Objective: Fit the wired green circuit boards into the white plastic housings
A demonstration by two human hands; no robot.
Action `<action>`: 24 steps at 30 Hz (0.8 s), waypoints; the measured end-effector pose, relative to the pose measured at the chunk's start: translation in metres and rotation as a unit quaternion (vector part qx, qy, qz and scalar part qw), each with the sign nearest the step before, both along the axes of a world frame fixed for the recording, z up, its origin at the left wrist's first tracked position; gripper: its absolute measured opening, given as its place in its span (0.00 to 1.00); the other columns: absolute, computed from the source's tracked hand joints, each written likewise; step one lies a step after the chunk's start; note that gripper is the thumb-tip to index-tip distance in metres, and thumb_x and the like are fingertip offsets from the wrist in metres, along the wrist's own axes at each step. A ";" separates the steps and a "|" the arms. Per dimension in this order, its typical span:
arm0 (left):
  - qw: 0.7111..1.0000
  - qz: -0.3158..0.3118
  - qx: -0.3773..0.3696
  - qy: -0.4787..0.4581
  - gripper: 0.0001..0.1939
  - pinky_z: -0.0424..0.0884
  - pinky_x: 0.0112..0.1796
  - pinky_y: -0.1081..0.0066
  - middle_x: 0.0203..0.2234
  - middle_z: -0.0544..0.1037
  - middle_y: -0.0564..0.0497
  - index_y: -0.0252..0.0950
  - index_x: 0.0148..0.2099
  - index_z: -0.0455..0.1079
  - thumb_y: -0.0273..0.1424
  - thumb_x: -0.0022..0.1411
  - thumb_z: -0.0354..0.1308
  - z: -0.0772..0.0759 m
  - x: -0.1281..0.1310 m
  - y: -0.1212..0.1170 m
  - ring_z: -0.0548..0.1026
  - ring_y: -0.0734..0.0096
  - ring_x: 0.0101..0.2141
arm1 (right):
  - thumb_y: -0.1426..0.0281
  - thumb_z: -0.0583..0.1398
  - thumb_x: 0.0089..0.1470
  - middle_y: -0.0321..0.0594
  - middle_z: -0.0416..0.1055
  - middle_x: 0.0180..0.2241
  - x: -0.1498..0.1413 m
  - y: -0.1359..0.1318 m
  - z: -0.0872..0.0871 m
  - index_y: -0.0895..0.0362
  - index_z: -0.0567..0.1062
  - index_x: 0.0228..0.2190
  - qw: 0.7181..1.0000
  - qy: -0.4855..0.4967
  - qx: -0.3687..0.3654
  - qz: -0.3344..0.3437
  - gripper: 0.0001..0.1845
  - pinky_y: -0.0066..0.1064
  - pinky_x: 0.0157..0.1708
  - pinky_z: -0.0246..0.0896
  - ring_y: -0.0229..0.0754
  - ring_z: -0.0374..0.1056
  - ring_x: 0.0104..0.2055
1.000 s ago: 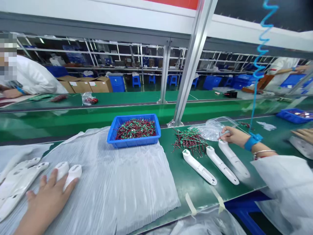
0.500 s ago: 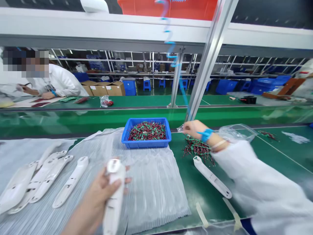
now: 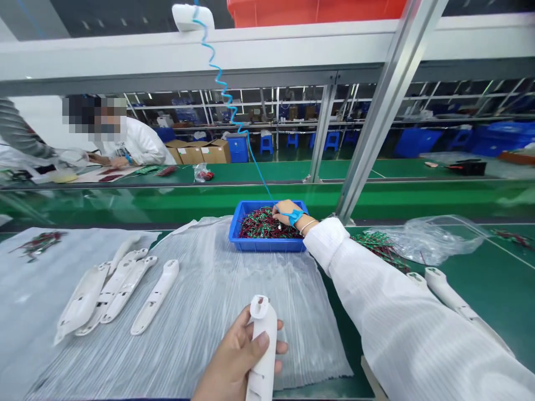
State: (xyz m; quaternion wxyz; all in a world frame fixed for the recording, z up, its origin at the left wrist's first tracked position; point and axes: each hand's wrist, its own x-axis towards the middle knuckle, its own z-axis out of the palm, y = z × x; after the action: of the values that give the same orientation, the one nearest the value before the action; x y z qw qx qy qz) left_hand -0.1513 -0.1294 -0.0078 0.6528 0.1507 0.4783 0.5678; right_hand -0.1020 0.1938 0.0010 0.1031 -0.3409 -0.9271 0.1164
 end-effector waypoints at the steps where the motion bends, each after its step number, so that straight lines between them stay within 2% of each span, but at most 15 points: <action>1: 1.000 0.002 -0.005 0.001 0.26 0.71 0.29 0.71 0.35 0.75 0.48 0.39 0.49 0.64 0.33 0.48 0.67 0.000 0.001 0.002 0.76 0.68 0.31 | 0.64 0.56 0.57 0.41 0.71 0.39 0.004 0.000 0.001 0.61 0.72 0.37 1.000 0.024 0.002 -0.004 0.12 0.39 0.44 0.63 0.39 0.67 0.41; 4: 0.999 0.018 -0.026 0.007 0.23 0.73 0.32 0.70 0.39 0.75 0.46 0.38 0.50 0.62 0.31 0.52 0.63 0.001 0.005 0.010 0.77 0.67 0.34 | 0.67 0.56 0.56 0.41 0.72 0.36 0.016 -0.003 0.010 0.62 0.73 0.35 0.993 0.113 0.009 -0.023 0.11 0.38 0.44 0.61 0.40 0.68 0.40; 8: 0.999 0.041 -0.021 -0.020 0.18 0.74 0.36 0.64 0.45 0.74 0.42 0.35 0.51 0.60 0.27 0.57 0.57 0.004 0.006 0.021 0.76 0.60 0.40 | 0.69 0.53 0.56 0.45 0.74 0.35 0.035 -0.016 0.027 0.64 0.71 0.44 0.970 0.237 -0.004 -0.044 0.17 0.32 0.40 0.63 0.39 0.69 0.37; 10: 0.998 0.048 -0.015 -0.034 0.18 0.75 0.37 0.62 0.46 0.74 0.41 0.34 0.51 0.59 0.25 0.58 0.55 0.008 0.006 0.024 0.76 0.59 0.41 | 0.67 0.53 0.55 0.43 0.74 0.34 0.047 -0.032 0.035 0.63 0.71 0.46 0.960 0.277 -0.028 -0.035 0.19 0.30 0.37 0.65 0.38 0.69 0.34; 15: 0.998 0.033 0.038 -0.029 0.21 0.73 0.43 0.59 0.44 0.76 0.42 0.36 0.53 0.56 0.25 0.58 0.56 0.014 0.010 0.029 0.74 0.57 0.46 | 0.66 0.58 0.50 0.40 0.76 0.35 0.084 -0.089 0.052 0.58 0.77 0.36 0.931 0.340 -0.133 0.020 0.13 0.31 0.38 0.68 0.39 0.72 0.36; 18: 0.997 0.031 0.072 -0.019 0.17 0.72 0.43 0.59 0.46 0.74 0.43 0.37 0.50 0.58 0.27 0.59 0.56 0.013 0.016 0.031 0.72 0.56 0.48 | 0.66 0.60 0.49 0.38 0.76 0.33 0.106 -0.117 0.061 0.56 0.78 0.35 0.914 0.351 -0.195 0.056 0.11 0.33 0.38 0.69 0.40 0.72 0.35; 20: 0.996 0.027 0.085 -0.013 0.15 0.72 0.43 0.59 0.49 0.71 0.43 0.37 0.48 0.59 0.28 0.59 0.56 0.012 0.019 0.031 0.71 0.55 0.49 | 0.68 0.60 0.50 0.37 0.76 0.32 0.118 -0.131 0.065 0.54 0.78 0.35 0.929 0.330 -0.149 0.078 0.09 0.32 0.38 0.69 0.39 0.72 0.36; 22: 0.995 0.017 0.095 -0.004 0.15 0.72 0.42 0.59 0.50 0.69 0.44 0.38 0.48 0.59 0.29 0.59 0.56 0.011 0.023 0.030 0.70 0.54 0.50 | 0.69 0.60 0.51 0.37 0.75 0.32 0.127 -0.142 0.067 0.53 0.78 0.34 0.947 0.304 -0.050 0.092 0.08 0.31 0.37 0.69 0.39 0.71 0.34; 24: 0.995 0.006 0.104 0.010 0.15 0.71 0.43 0.59 0.51 0.68 0.44 0.39 0.47 0.59 0.30 0.59 0.57 0.009 0.025 0.028 0.68 0.54 0.51 | 0.71 0.59 0.52 0.38 0.74 0.31 0.132 -0.151 0.065 0.53 0.78 0.32 0.951 0.286 0.055 0.100 0.07 0.30 0.35 0.68 0.38 0.70 0.33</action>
State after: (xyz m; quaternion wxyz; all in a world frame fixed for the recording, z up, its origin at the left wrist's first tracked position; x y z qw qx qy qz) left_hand -0.1258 -0.1016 0.0016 0.6253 0.2203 0.4242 0.6168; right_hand 0.0301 0.0424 0.0662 0.3706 -0.1926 -0.8931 0.1672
